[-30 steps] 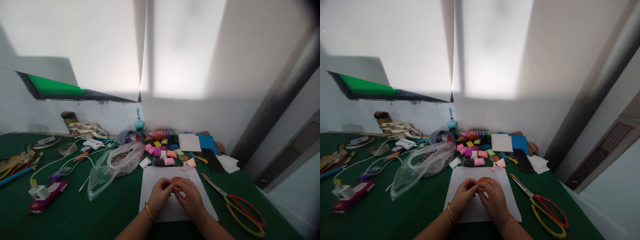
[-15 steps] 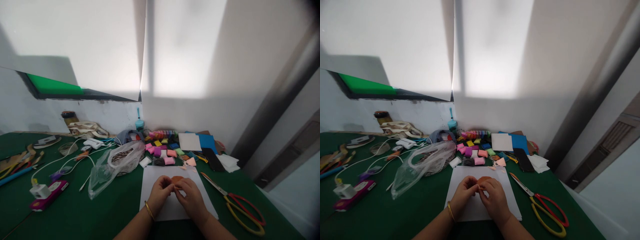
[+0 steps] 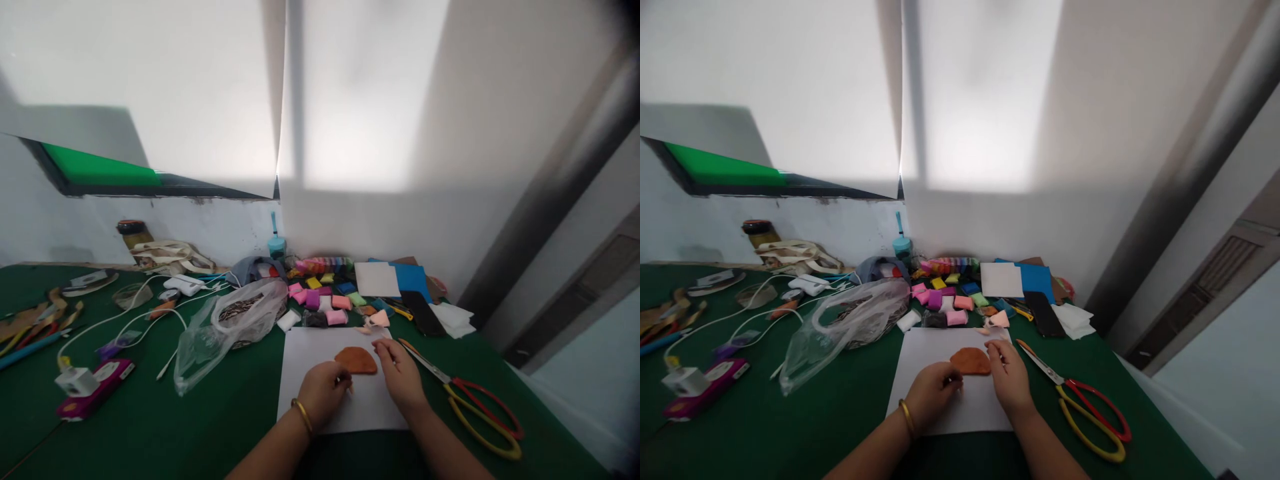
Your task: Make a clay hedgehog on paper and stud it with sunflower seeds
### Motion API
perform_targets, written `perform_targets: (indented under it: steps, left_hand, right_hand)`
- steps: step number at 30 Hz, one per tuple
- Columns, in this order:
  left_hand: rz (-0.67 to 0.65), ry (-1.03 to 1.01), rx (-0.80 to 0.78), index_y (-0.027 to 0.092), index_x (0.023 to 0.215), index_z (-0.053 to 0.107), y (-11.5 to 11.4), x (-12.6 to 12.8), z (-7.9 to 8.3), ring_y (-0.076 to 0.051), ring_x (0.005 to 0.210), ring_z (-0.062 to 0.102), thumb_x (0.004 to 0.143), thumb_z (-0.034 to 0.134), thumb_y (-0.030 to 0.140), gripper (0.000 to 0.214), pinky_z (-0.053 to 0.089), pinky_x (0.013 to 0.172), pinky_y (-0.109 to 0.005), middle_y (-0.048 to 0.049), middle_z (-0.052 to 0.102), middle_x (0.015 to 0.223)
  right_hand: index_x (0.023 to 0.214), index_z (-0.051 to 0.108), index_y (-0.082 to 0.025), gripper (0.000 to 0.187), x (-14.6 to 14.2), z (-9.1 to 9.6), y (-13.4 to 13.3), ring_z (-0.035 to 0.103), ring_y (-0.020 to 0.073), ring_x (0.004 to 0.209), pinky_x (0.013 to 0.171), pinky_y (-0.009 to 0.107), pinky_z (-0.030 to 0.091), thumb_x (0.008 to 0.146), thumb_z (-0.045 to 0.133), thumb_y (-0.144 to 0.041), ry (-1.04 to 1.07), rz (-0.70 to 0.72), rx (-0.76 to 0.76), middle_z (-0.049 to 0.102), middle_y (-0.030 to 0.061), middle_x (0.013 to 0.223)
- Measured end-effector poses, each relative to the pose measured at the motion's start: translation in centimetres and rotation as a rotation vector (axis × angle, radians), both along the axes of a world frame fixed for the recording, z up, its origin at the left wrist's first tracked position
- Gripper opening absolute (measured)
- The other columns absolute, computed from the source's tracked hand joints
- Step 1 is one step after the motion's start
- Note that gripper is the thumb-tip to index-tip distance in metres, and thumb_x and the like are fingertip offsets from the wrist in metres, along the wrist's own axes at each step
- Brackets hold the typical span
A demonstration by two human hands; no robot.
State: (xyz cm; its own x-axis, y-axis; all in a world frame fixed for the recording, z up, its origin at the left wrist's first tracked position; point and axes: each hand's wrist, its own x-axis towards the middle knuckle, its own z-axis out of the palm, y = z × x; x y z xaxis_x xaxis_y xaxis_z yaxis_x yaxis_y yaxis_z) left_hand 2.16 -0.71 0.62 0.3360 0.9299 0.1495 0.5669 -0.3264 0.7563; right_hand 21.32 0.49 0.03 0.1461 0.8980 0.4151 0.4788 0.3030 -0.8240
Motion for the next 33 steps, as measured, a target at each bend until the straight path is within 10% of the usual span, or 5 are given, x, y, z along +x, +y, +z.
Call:
perform_targets:
  steps: [14, 22, 33]
  left_hand:
    - [0.040, 0.104, 0.063, 0.023, 0.073, 0.069, 1.1, 0.6, -0.2, -0.020, 0.075, 0.056, 0.073, 0.053, 0.023, 0.015, 0.036, 0.072, -0.031, -0.0045, 0.067, 0.076]
    - [0.155, -0.338, -0.183, 0.020, 0.098, 0.060, 1.3, 0.3, -1.0, -0.017, 0.069, 0.058, 0.070, 0.060, 0.025, 0.028, 0.041, 0.067, -0.027, -0.0015, 0.065, 0.073]
    - [0.127, -0.568, -0.296, 0.018, 0.100, 0.055, 1.2, 0.8, -1.5, -0.012, 0.053, 0.052, 0.068, 0.064, 0.030, 0.035, 0.041, 0.052, -0.023, 0.0023, 0.059, 0.063]
  right_hand:
    - [0.093, 0.062, -0.019, 0.027, -0.3, -0.2, 0.1, 0.059, 0.0211, 0.087, 0.071, 0.030, 0.048, 0.087, 0.041, -0.035, -0.071, 0.045, 0.039, 0.064, 0.0078, 0.093]
    - [0.087, 0.062, -0.025, 0.017, -1.7, 0.8, -1.5, 0.059, 0.0203, 0.083, 0.071, 0.032, 0.048, 0.071, 0.064, -0.030, -0.357, 0.333, 0.034, 0.064, 0.0020, 0.087]
    - [0.082, 0.063, -0.024, 0.007, -2.3, 1.2, -2.3, 0.057, 0.0205, 0.078, 0.071, 0.035, 0.042, 0.079, 0.057, -0.022, -0.551, 0.214, 0.259, 0.063, 0.0036, 0.081]
